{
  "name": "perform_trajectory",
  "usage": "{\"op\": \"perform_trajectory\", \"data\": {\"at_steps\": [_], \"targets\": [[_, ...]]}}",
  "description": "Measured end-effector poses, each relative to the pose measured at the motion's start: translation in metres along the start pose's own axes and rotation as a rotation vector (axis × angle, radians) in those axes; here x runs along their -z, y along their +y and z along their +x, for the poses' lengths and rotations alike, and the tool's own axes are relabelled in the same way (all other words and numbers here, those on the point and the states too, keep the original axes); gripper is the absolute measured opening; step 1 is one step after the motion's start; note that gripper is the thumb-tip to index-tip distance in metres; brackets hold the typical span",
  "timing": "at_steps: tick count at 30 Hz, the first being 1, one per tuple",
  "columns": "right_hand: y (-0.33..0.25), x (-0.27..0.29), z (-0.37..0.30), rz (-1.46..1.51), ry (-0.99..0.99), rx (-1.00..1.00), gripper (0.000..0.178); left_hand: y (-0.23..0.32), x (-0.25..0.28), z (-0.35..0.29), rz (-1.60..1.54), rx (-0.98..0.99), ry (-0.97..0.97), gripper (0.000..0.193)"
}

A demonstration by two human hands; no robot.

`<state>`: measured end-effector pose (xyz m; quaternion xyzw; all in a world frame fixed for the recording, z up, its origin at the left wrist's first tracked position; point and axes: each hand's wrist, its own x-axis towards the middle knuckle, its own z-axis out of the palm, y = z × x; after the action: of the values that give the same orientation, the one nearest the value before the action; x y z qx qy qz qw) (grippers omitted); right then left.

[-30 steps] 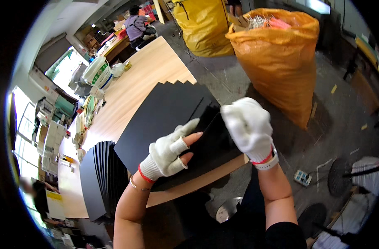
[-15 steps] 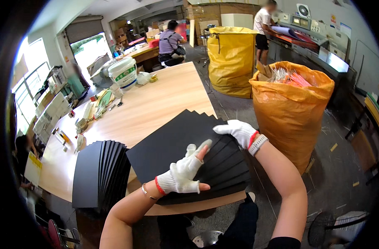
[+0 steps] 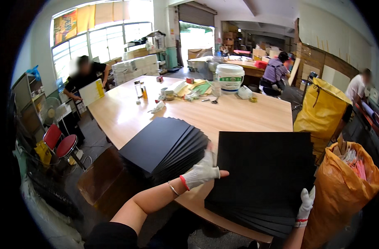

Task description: The person repeatedly picks up small stacks of black rectangular sheets from a table and places them onto a growing pile. The person wears white gloves and handles the sheets with both hands, aligning them carefully. The task is performed in a workshop environment with other workers visible in the background.

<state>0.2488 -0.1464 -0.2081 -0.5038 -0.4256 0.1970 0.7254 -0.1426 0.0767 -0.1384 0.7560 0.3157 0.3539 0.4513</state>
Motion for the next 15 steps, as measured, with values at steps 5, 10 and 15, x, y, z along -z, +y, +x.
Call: {"op": "perform_trajectory", "data": {"at_steps": [5,10,15], "targets": [[-0.029,-0.031,0.004,0.004,-0.154,-0.067,0.041,0.003,0.001,-0.05,-0.794,0.534,-0.328,0.047],[-0.057,-0.044,0.01,-0.08,-0.122,-0.333,0.04,-0.001,0.008,-0.086,-1.117,0.548,-0.21,0.038],[-0.045,-0.039,0.023,-0.177,0.035,-0.464,0.037,-0.006,0.084,-0.135,-0.929,0.556,0.287,0.044]]}}
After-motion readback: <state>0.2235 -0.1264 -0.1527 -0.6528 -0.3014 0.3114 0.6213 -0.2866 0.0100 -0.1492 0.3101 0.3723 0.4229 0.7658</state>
